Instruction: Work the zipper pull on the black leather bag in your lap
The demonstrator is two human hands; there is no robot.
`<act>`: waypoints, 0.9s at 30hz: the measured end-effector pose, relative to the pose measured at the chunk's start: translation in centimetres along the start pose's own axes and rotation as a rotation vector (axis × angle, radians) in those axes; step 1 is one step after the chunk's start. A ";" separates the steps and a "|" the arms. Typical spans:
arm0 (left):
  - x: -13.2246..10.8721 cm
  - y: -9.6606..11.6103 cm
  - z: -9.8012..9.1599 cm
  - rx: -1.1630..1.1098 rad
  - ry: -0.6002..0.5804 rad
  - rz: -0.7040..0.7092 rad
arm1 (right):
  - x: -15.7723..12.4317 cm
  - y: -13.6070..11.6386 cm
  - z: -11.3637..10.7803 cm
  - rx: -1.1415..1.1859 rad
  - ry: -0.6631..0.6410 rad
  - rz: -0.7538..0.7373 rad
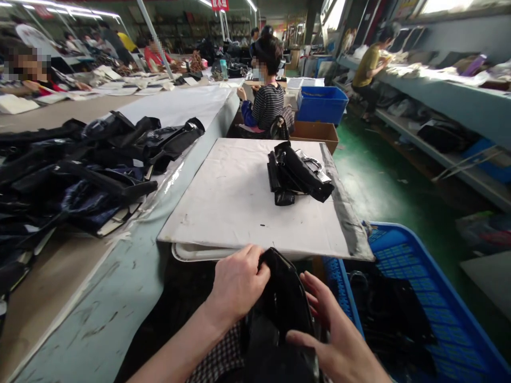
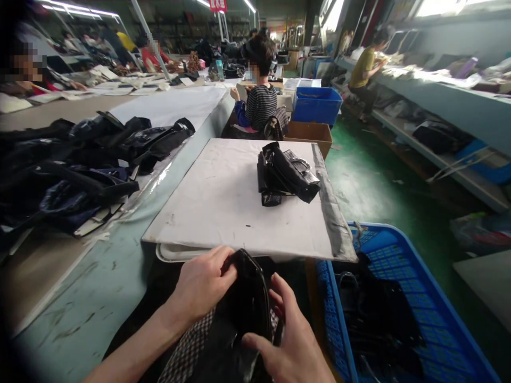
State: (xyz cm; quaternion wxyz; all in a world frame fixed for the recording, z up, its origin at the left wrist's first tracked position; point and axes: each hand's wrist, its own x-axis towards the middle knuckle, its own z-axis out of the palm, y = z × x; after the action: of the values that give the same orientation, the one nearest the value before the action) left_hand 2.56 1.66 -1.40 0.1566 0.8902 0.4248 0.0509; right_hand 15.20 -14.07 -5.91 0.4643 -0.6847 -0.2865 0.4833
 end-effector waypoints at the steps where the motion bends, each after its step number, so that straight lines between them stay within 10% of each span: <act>1: 0.2 0.0 -0.1 -0.040 0.016 0.034 | -0.2 0.4 -0.4 0.037 -0.044 -0.001; 5: 1.1 0.0 -0.5 -0.326 0.078 0.323 | -1.4 0.7 -1.8 0.125 -0.204 -0.043; 11: 2.1 0.9 -1.9 -0.661 -0.249 0.732 | -3.0 0.1 -1.7 0.222 -0.234 -0.062; 27: 5.4 3.3 -0.2 -0.408 -0.302 1.001 | -3.3 -0.5 -1.5 0.619 -0.079 0.116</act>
State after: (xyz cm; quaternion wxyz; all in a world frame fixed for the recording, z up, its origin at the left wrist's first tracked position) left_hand 8.35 3.91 -0.34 0.3414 0.9323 -0.0951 0.0722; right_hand 15.38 -17.18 -3.97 0.6110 -0.5069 -0.1042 0.5991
